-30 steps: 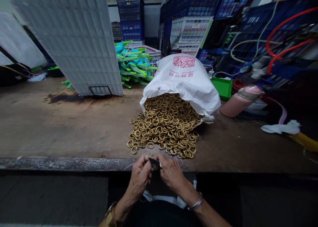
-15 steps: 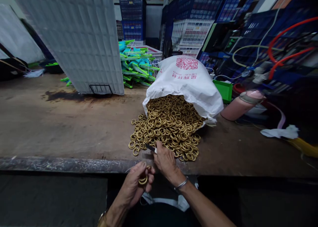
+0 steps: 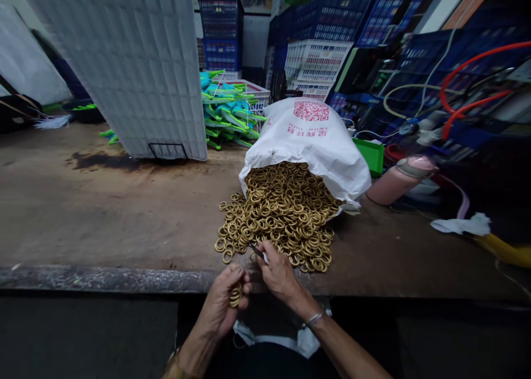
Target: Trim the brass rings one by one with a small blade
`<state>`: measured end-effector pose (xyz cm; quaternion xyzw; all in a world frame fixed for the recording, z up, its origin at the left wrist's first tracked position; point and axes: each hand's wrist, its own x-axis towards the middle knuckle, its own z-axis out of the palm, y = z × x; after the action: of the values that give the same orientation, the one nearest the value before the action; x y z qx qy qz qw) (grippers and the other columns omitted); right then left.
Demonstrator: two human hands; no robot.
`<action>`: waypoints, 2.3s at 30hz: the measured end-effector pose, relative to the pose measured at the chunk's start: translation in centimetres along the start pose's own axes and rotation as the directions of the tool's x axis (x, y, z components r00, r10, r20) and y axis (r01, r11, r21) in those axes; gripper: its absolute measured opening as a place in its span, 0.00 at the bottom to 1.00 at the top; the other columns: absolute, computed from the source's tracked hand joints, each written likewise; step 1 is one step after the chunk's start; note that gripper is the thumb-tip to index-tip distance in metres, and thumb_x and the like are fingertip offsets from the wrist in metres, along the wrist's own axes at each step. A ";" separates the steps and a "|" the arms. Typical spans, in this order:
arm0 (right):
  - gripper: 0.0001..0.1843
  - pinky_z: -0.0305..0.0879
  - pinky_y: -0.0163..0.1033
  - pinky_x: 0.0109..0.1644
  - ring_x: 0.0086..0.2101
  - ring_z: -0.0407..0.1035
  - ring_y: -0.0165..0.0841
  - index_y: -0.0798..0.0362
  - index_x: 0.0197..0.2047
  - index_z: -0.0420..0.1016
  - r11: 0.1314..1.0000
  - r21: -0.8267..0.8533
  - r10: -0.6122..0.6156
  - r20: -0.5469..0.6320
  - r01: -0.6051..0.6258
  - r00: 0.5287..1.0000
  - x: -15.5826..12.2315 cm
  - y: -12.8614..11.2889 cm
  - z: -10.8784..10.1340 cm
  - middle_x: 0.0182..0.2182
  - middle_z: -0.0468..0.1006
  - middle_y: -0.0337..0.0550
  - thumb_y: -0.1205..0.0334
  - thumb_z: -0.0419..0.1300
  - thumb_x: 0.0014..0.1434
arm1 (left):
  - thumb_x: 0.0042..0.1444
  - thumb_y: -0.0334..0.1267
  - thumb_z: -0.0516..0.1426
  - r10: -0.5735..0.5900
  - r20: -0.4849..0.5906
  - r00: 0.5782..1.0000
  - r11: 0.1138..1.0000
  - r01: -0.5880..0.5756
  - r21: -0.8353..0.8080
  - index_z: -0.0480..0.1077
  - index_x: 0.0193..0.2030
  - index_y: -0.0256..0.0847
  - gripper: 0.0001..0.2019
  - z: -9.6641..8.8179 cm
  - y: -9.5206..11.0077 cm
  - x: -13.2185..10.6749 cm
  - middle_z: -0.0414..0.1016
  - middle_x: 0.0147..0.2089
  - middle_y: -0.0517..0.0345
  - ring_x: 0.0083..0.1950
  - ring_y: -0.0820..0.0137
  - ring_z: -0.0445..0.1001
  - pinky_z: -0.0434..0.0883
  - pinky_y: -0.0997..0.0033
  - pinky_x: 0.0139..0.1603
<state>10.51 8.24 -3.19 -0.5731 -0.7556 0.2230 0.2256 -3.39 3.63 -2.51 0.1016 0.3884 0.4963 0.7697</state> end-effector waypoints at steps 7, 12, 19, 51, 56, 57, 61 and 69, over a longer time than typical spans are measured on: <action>0.05 0.58 0.32 0.32 0.27 0.63 0.29 0.52 0.34 0.63 0.972 0.224 -0.064 -0.011 0.065 0.998 -2.5 -0.2 -0.5 0.26 0.69 0.37 0.67 0.47 0.56 | 0.47 0.48 0.57 0.157 -0.042 0.987 0.948 -0.139 0.285 0.63 0.34 0.38 0.15 0.8 -1.3 0.3 0.64 0.23 0.66 0.17 0.82 0.58 0.52 0.84 0.13; 0.08 0.57 0.31 0.29 0.24 0.61 0.27 0.52 0.30 0.62 0.941 0.338 -0.017 0.016 0.011 1.000 -2.6 -0.4 -1.0 0.23 0.66 0.35 0.61 0.46 0.58 | 0.49 0.52 0.55 0.172 -0.015 0.985 0.868 -0.144 0.476 0.61 0.27 0.38 0.17 1.1 -1.7 0.2 0.59 0.19 0.69 0.15 0.83 0.53 0.52 0.84 0.13; 0.11 0.55 0.30 0.27 0.23 0.58 0.25 0.52 0.26 0.61 0.897 0.433 0.086 0.039 -0.095 0.996 -2.5 -0.3 -1.4 0.20 0.63 0.32 0.58 0.48 0.57 | 0.50 0.53 0.54 0.128 0.023 0.991 0.821 -0.119 0.558 0.61 0.26 0.39 0.17 1.5 -1.9 0.1 0.59 0.19 0.68 0.15 0.82 0.54 0.51 0.84 0.13; 0.17 0.48 0.35 0.28 0.29 0.68 0.33 0.55 0.38 0.65 0.945 -0.326 0.030 0.099 0.004 0.995 -0.3 0.5 -0.7 0.28 0.75 0.43 0.77 0.47 0.46 | 0.52 0.48 0.55 0.044 0.084 0.995 0.957 -0.066 0.284 0.60 0.30 0.39 0.14 1.3 -1.2 -1.5 0.64 0.25 0.64 0.17 0.83 0.56 0.51 0.84 0.14; 0.26 0.51 0.34 0.32 0.33 0.69 0.33 0.54 0.50 0.61 0.951 -0.303 -0.059 0.024 0.064 0.998 2.4 -0.7 -0.5 0.34 0.76 0.43 0.77 0.47 0.45 | 0.54 0.45 0.54 0.060 0.053 0.997 0.986 -0.067 0.151 0.62 0.29 0.36 0.12 0.1 -0.5 -0.6 0.68 0.32 0.57 0.20 0.82 0.59 0.53 0.84 0.14; 0.28 0.52 0.34 0.32 0.33 0.70 0.33 0.54 0.52 0.59 0.946 -0.317 -0.064 0.038 0.073 0.997 2.8 -1.0 -0.5 0.35 0.76 0.43 0.76 0.48 0.46 | 0.54 0.44 0.54 0.058 0.049 0.997 0.988 -0.064 0.141 0.62 0.30 0.36 0.12 -0.1 -0.4 -0.5 0.69 0.32 0.56 0.20 0.82 0.59 0.53 0.84 0.14; 0.26 0.51 0.35 0.31 0.31 0.70 0.33 0.53 0.55 0.57 0.906 -0.420 -0.013 0.105 0.056 0.994 4.0 -1.6 0.3 0.34 0.77 0.45 0.72 0.48 0.52 | 0.53 0.42 0.54 0.042 0.078 0.996 0.997 -0.047 0.063 0.63 0.35 0.39 0.09 -0.4 0.2 -0.4 0.69 0.30 0.59 0.19 0.81 0.60 0.53 0.83 0.14; 0.19 0.51 0.32 0.30 0.30 0.70 0.31 0.50 0.45 0.67 0.949 -0.313 0.040 0.031 -0.028 0.999 4.1 -1.3 0.4 0.30 0.77 0.41 0.72 0.49 0.51 | 0.48 0.37 0.59 -0.016 0.069 0.998 0.995 0.023 -0.100 0.65 0.29 0.35 0.08 -0.9 1.2 0.2 0.69 0.30 0.56 0.25 0.77 0.67 0.52 0.84 0.15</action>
<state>8.29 11.83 -2.42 -0.6103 -0.7754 0.1149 0.1143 -4.78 4.13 -2.58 0.0756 0.3373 0.5042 0.7914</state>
